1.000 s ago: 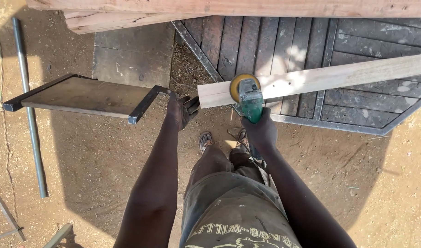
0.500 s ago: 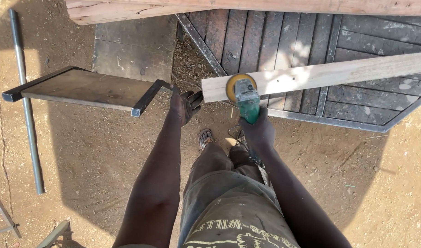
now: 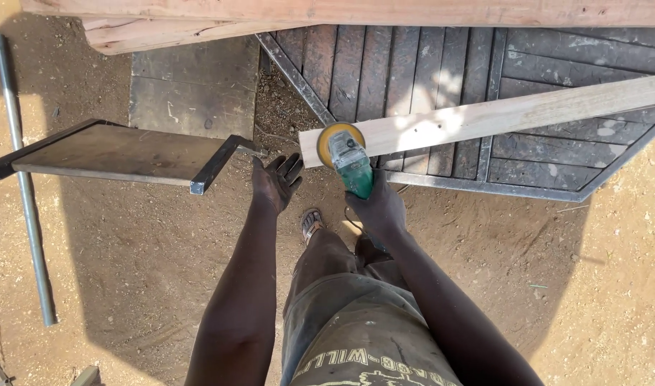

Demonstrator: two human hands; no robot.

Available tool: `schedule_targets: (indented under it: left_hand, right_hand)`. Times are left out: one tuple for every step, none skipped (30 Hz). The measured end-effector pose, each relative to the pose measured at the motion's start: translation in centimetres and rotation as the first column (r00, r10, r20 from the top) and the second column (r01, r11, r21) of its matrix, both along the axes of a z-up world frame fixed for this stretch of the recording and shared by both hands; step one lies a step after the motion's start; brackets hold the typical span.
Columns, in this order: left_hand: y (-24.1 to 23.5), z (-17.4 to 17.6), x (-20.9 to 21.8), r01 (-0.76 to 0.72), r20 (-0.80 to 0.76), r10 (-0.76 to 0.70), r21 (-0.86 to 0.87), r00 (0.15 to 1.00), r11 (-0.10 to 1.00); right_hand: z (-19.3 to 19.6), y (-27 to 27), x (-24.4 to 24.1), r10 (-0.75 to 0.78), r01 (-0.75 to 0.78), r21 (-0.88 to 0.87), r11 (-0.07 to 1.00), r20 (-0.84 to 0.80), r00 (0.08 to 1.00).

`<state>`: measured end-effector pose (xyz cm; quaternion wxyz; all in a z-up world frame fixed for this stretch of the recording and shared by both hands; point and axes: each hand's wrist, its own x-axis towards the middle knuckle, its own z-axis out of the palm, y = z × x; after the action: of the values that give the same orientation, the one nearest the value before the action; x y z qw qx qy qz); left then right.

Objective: Sanding a long wooden plank using a handheld angle grinder with a sanding attachment to smooth the surface.

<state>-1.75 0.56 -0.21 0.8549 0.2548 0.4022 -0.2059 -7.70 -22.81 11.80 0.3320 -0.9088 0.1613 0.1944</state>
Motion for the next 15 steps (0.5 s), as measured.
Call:
schedule_targets:
  left_hand:
    - [-0.1,-2.5,-0.1,0.005,0.005,-0.005,0.0,1.0,1.0]
    - [-0.5,-5.1,0.0,0.056,-0.001,-0.057,0.206,0.998,0.977]
    - [-0.9,-7.7,0.1,0.103,-0.017,-0.105,0.402,0.994,0.91]
    - [-2.1,-7.4,0.7,0.104,-0.009,-0.109,0.401,0.994,0.91]
    - [-3.4,-7.0,1.3,0.177,-0.105,-0.16,0.819,0.981,0.546]
    - [-4.6,-6.7,1.5,0.218,-0.214,-0.147,0.976,0.966,0.007]
    - [-6.8,-4.9,2.4,0.216,-0.213,-0.149,0.976,0.966,0.006]
    - [-8.8,-3.0,3.2,0.184,-0.201,-0.27,0.979,0.941,-0.089]
    - [-11.0,-1.1,4.0,0.139,-0.2,-0.387,0.974,0.9,-0.179]
    - [-13.4,-0.2,4.6,0.134,-0.196,-0.384,0.974,0.902,-0.182]
    - [-15.9,0.6,5.2,0.175,-0.255,-0.489,0.963,0.834,-0.202]
    - [-18.7,1.5,5.9,0.217,-0.31,-0.582,0.95,0.752,-0.225]
    - [-21.3,1.1,6.5,0.215,-0.308,-0.578,0.95,0.755,-0.226]
    - [-23.9,0.7,6.7,0.196,-0.312,-0.623,0.948,0.717,-0.25]
    - [-26.6,0.2,7.1,0.176,-0.317,-0.665,0.946,0.676,-0.272]
  right_hand:
    - [0.4,-1.1,0.1,-0.005,0.005,0.0,1.0,0.005,1.0]
    - [0.7,-2.3,0.2,-0.029,0.029,-0.001,1.0,0.017,0.999]
    - [1.0,-3.6,0.3,-0.053,0.053,-0.001,0.999,0.029,0.998]
    - [1.1,-5.0,0.5,-0.057,0.057,-0.004,0.998,0.037,0.998]
    - [1.1,-6.6,0.8,-0.108,0.108,0.008,0.994,0.026,0.994]
    - [1.2,-8.0,0.8,-0.156,0.156,0.021,0.988,0.01,0.988]
    - [0.6,-9.9,0.8,-0.159,0.158,0.022,0.987,0.012,0.987]
    - [0.0,-11.7,0.9,-0.204,0.204,-0.008,0.979,0.003,0.979]
    - [-0.6,-13.6,1.0,-0.25,0.25,-0.038,0.968,-0.005,0.968]
    - [0.1,-14.9,1.2,-0.248,0.248,-0.033,0.968,0.0,0.969]
    - [0.8,-16.3,1.4,-0.27,0.269,0.022,0.963,0.02,0.963]
    - [1.5,-18.0,1.7,-0.29,0.286,0.075,0.955,0.036,0.956]
    - [1.4,-20.1,2.2,-0.285,0.282,0.078,0.956,0.038,0.958]
    - [1.2,-22.4,2.4,-0.299,0.297,0.05,0.954,0.036,0.954]
    - [1.1,-24.7,2.7,-0.313,0.312,0.023,0.95,0.034,0.949]
